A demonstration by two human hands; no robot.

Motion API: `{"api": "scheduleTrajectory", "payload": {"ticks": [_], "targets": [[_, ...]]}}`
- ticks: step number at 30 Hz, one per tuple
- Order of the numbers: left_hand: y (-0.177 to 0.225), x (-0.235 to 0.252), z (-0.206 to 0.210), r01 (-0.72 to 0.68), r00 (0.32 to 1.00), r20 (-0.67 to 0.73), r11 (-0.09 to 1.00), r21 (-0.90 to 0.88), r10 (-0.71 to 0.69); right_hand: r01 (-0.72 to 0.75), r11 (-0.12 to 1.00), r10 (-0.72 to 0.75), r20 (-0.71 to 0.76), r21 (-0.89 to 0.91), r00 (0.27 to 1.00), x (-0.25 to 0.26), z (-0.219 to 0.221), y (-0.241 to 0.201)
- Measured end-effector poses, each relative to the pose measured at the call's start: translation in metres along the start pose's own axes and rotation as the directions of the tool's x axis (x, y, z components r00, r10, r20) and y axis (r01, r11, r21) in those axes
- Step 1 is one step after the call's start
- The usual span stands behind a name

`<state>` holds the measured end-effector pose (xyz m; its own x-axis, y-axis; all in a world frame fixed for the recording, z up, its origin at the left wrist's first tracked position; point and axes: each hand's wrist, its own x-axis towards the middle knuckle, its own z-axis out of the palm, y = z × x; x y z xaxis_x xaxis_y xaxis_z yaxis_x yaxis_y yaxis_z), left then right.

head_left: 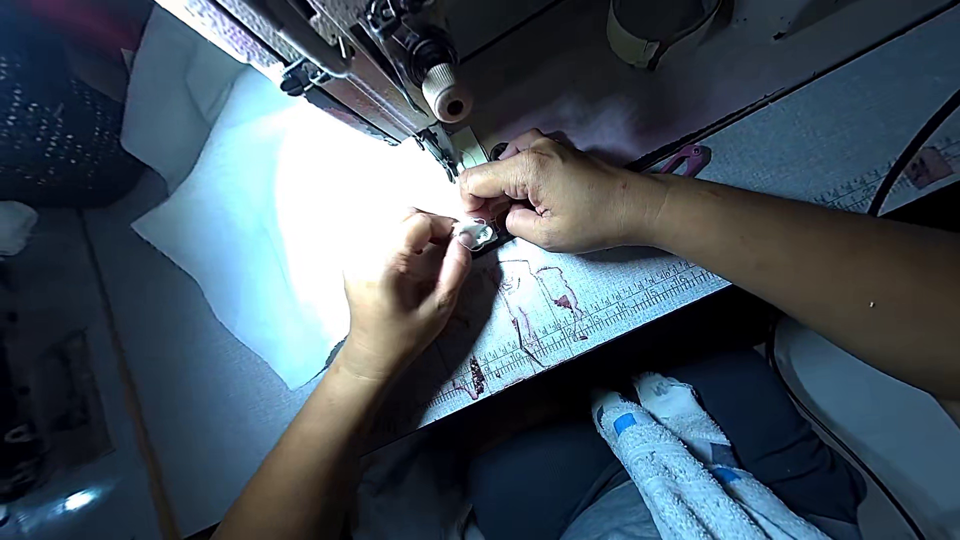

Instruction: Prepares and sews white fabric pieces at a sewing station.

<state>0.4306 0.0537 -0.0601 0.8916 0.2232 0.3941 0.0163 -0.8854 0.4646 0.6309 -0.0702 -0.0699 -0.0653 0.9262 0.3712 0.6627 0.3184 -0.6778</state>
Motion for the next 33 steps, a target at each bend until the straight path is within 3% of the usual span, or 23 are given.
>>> {"api": "scheduleTrajectory", "payload": {"ticks": [3,8,13,19,24,28,33], "targets": [[-0.003,0.0,-0.002,0.039,0.999,0.008,0.993,-0.109,-0.039,0.013,1.0,-0.013,-0.004,-0.028,1.0,0.001,0.002,0.0],[-0.005,0.0,-0.003,0.023,1.0,0.004,0.993,-0.118,-0.023,0.031,0.995,-0.041,-0.104,-0.097,0.994,0.001,0.01,-0.003],[-0.007,-0.002,0.0,-0.096,0.995,0.019,0.995,0.009,0.096,0.045,0.999,-0.042,-0.111,0.025,0.993,0.001,0.011,0.001],[0.002,0.001,-0.001,-0.239,0.97,0.11,0.94,0.244,0.218,0.078,0.995,-0.082,-0.079,-0.056,0.993,-0.001,0.008,0.003],[0.0,-0.003,-0.003,-0.358,0.931,0.164,0.9,0.249,0.325,0.059,0.994,-0.062,-0.028,-0.089,0.998,-0.002,0.004,0.001],[-0.001,-0.009,0.001,-0.235,0.97,0.075,0.97,0.061,0.23,0.049,0.999,-0.05,-0.069,-0.016,0.996,0.001,0.006,0.002],[0.002,-0.008,0.003,-0.149,0.988,0.062,0.979,0.139,0.142,-0.043,0.987,0.052,-0.059,0.154,0.997,0.004,0.002,-0.004]]}}
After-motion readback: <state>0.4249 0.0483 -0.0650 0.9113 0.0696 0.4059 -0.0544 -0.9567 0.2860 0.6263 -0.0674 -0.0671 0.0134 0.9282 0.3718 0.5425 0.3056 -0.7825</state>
